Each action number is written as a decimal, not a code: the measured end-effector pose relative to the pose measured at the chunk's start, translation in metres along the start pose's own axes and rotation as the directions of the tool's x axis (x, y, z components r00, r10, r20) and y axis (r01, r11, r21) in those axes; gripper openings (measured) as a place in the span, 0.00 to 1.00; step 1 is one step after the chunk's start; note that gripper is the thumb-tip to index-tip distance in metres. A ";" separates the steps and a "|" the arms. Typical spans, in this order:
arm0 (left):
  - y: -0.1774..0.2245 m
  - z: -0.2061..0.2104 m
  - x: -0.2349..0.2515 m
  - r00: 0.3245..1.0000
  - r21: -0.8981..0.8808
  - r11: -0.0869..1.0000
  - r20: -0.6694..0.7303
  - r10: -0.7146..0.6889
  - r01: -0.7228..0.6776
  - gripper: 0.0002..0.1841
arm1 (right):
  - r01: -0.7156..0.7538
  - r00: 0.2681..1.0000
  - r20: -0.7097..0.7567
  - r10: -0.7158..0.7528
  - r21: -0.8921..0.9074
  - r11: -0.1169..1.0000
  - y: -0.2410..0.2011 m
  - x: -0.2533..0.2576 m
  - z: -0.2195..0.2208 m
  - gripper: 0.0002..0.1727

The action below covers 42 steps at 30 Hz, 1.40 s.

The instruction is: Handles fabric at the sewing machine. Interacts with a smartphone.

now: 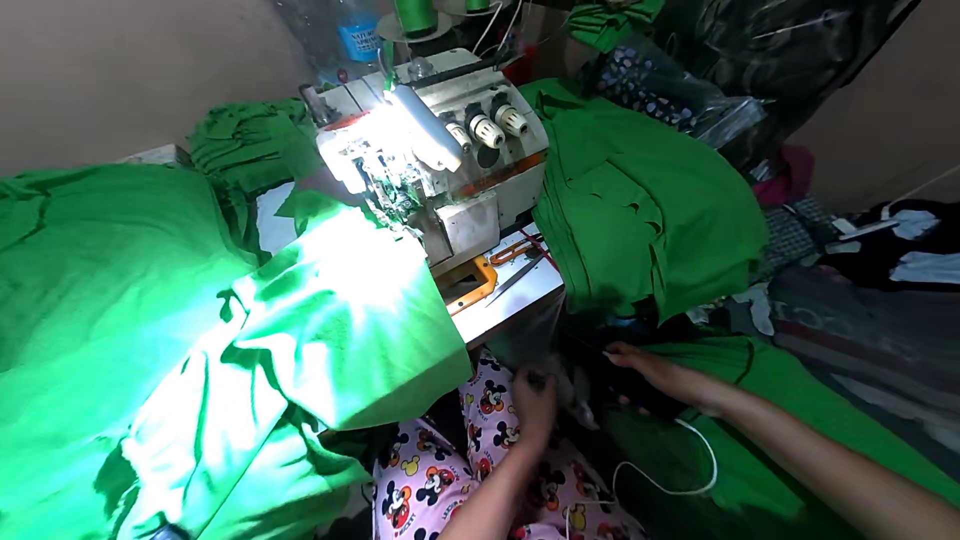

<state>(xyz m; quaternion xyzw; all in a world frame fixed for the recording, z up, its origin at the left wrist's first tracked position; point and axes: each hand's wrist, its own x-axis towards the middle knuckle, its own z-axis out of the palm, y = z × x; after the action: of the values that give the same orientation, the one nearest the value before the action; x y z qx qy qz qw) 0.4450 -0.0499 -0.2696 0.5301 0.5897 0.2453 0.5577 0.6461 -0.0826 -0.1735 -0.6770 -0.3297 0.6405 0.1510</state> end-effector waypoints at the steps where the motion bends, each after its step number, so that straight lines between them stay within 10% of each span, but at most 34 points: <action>1: 0.000 -0.002 -0.003 1.000 -0.008 1.000 0.001 0.010 -0.010 0.09 | -0.024 0.999 0.047 0.027 -0.062 0.998 -0.012 0.009 0.002 0.26; 13: -0.004 -0.013 -0.024 0.994 -0.105 0.989 0.023 0.108 -0.105 0.07 | -0.064 0.991 0.124 0.047 0.136 0.989 -0.047 0.108 0.052 0.22; 23: -0.016 -0.017 0.002 0.984 -0.059 0.995 0.153 0.093 -0.085 0.12 | 0.123 0.992 -0.017 -0.128 -0.180 0.976 -0.027 0.099 0.049 0.21; 26: -0.017 -0.031 -0.011 0.979 -0.123 0.991 0.195 0.068 -0.044 0.28 | 0.205 0.967 -0.038 -0.254 -0.479 0.853 -0.031 0.057 0.038 0.23; 28: -0.023 -0.054 -0.031 0.995 -0.249 0.968 0.104 0.002 0.025 0.32 | 0.275 0.878 -0.155 -0.454 -0.613 0.741 -0.031 0.020 0.051 0.25; 31: -0.037 -0.102 -0.066 0.977 -0.416 0.908 -0.168 -0.134 0.053 0.28 | 0.610 0.478 -0.314 -0.820 -0.554 0.567 -0.017 0.026 0.099 0.23; 32: -0.038 -0.117 -0.074 0.943 -0.440 0.897 -0.286 -0.173 0.032 0.28 | 0.695 0.471 -0.327 -0.819 -0.434 0.573 -0.017 0.038 0.119 0.25; 36: -0.036 -0.155 -0.066 0.835 -0.450 0.879 -0.536 -0.126 -0.156 0.45 | 0.635 0.765 -0.218 -0.607 0.093 0.767 -0.033 0.100 0.170 0.45; 42: -0.057 -0.180 -0.026 0.953 -0.371 0.918 -0.301 0.027 -0.144 0.24 | 0.532 0.840 -0.174 -0.514 0.081 0.843 -0.010 0.110 0.188 0.21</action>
<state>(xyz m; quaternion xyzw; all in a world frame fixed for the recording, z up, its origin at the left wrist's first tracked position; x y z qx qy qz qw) 0.2546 -0.0370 -0.2629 0.3928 0.5806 0.4567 0.5477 0.4574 -0.0458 -0.2764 -0.5950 -0.4490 0.5432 0.3864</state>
